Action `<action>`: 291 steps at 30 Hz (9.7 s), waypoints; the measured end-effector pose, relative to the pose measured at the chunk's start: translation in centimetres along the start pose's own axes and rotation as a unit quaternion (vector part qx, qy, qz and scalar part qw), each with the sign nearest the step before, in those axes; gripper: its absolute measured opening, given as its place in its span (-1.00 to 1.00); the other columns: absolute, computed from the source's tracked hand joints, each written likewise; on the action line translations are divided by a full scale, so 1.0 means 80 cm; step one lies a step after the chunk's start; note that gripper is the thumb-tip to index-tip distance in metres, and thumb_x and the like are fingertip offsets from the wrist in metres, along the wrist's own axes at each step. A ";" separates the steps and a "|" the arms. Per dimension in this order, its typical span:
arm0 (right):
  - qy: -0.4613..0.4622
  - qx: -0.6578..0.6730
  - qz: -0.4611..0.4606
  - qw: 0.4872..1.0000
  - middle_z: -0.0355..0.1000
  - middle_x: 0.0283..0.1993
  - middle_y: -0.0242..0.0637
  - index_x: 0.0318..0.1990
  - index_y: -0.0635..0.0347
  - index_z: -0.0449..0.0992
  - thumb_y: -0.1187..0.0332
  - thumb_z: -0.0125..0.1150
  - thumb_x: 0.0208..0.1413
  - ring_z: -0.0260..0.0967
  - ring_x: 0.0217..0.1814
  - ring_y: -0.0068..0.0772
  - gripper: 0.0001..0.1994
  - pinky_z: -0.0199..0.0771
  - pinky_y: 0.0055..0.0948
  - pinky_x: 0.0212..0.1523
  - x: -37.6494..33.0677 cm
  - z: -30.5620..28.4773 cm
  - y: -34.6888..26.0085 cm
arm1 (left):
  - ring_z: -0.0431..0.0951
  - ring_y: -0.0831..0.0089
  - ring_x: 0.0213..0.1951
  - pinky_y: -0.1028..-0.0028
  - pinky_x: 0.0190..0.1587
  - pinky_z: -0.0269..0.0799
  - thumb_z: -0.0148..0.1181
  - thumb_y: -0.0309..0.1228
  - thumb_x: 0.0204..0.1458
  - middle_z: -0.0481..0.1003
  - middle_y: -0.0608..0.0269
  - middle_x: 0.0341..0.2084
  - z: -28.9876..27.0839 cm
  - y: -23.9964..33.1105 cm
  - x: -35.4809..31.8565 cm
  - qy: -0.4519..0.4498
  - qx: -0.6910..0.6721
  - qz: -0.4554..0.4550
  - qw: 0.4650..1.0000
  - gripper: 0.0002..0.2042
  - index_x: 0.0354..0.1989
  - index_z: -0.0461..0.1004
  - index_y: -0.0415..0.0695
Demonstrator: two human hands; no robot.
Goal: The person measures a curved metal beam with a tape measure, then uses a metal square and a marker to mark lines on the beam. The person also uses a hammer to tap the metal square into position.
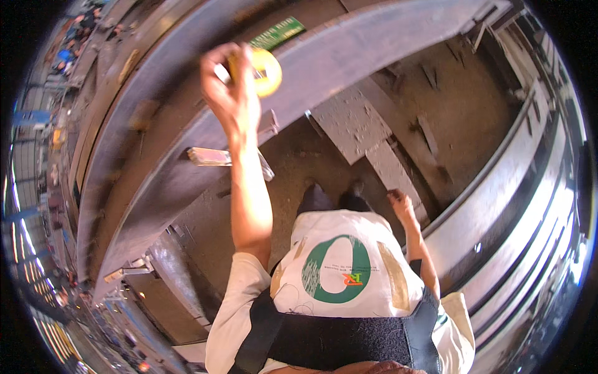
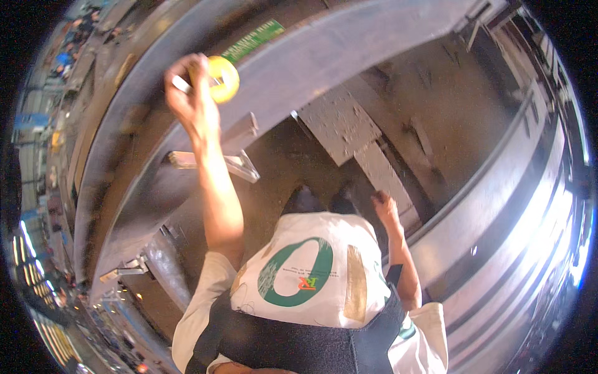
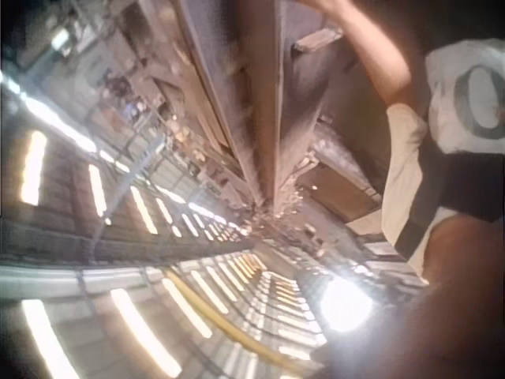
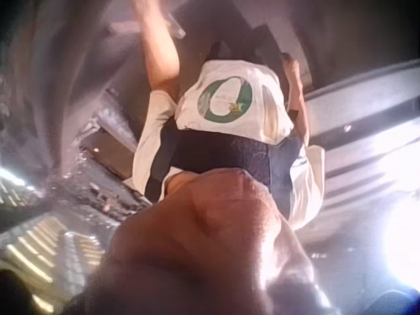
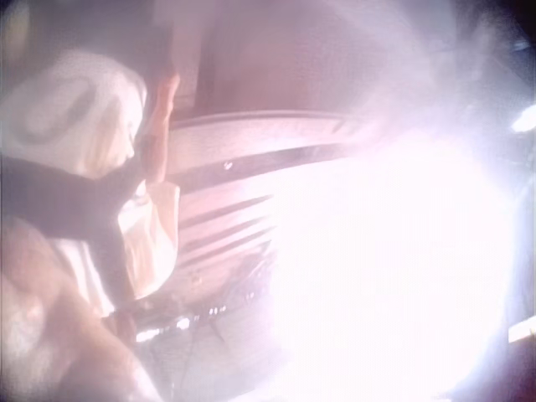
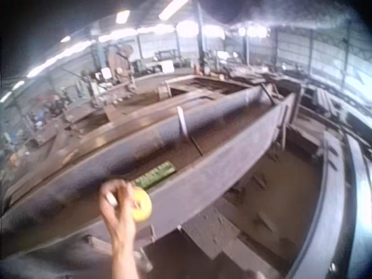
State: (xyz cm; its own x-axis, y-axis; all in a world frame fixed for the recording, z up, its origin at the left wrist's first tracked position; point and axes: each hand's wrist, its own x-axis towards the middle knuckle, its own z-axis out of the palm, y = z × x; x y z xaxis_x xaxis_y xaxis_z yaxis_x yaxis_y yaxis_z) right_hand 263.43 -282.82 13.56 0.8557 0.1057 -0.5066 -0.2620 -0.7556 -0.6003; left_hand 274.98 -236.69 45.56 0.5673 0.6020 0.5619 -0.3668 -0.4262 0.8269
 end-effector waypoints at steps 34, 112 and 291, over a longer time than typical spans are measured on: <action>0.418 0.269 0.239 0.834 0.56 -0.38 -0.25 -0.12 0.25 0.60 0.20 0.23 0.19 0.49 -0.39 -0.42 -0.71 0.50 -0.42 -0.36 -0.059 -0.128 0.135 | 0.60 0.23 -0.26 0.31 -0.18 0.50 0.32 -0.25 0.16 0.55 0.04 -0.28 0.185 -0.095 0.066 -0.006 0.043 0.037 0.998 -0.70 -0.17 0.46 -0.24; -0.221 -0.588 -0.424 0.653 0.52 -0.10 0.12 0.22 0.37 0.27 0.36 0.36 -0.13 0.48 -0.03 0.22 -0.31 0.54 0.01 -0.03 1.041 -0.720 -0.431 | 0.63 0.02 -0.18 0.22 -0.14 0.49 0.28 -0.33 0.13 0.60 -0.04 -0.28 0.295 -0.109 0.104 0.193 0.537 -0.190 0.799 -0.74 -0.13 0.48 -0.23; 0.039 -0.063 -0.370 0.926 0.44 0.11 0.03 0.06 0.39 0.47 0.58 0.02 0.21 0.35 0.22 0.03 -0.72 0.36 0.02 0.24 0.694 -0.727 -0.429 | 0.55 -0.28 -0.31 -0.01 -0.37 0.43 0.09 -0.51 0.12 0.49 -0.32 -0.45 0.413 -0.400 0.171 -0.214 0.597 -0.327 0.701 -0.81 -0.12 0.39 -0.29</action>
State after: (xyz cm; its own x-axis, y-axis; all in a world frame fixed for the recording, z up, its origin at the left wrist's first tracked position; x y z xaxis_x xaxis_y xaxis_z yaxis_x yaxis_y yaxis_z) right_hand 345.87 -288.62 42.04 0.8111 0.5816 0.0630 0.4587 -0.5655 -0.6854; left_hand 318.83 -237.15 26.07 0.5897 0.7830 -0.1979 0.8076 -0.5692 0.1544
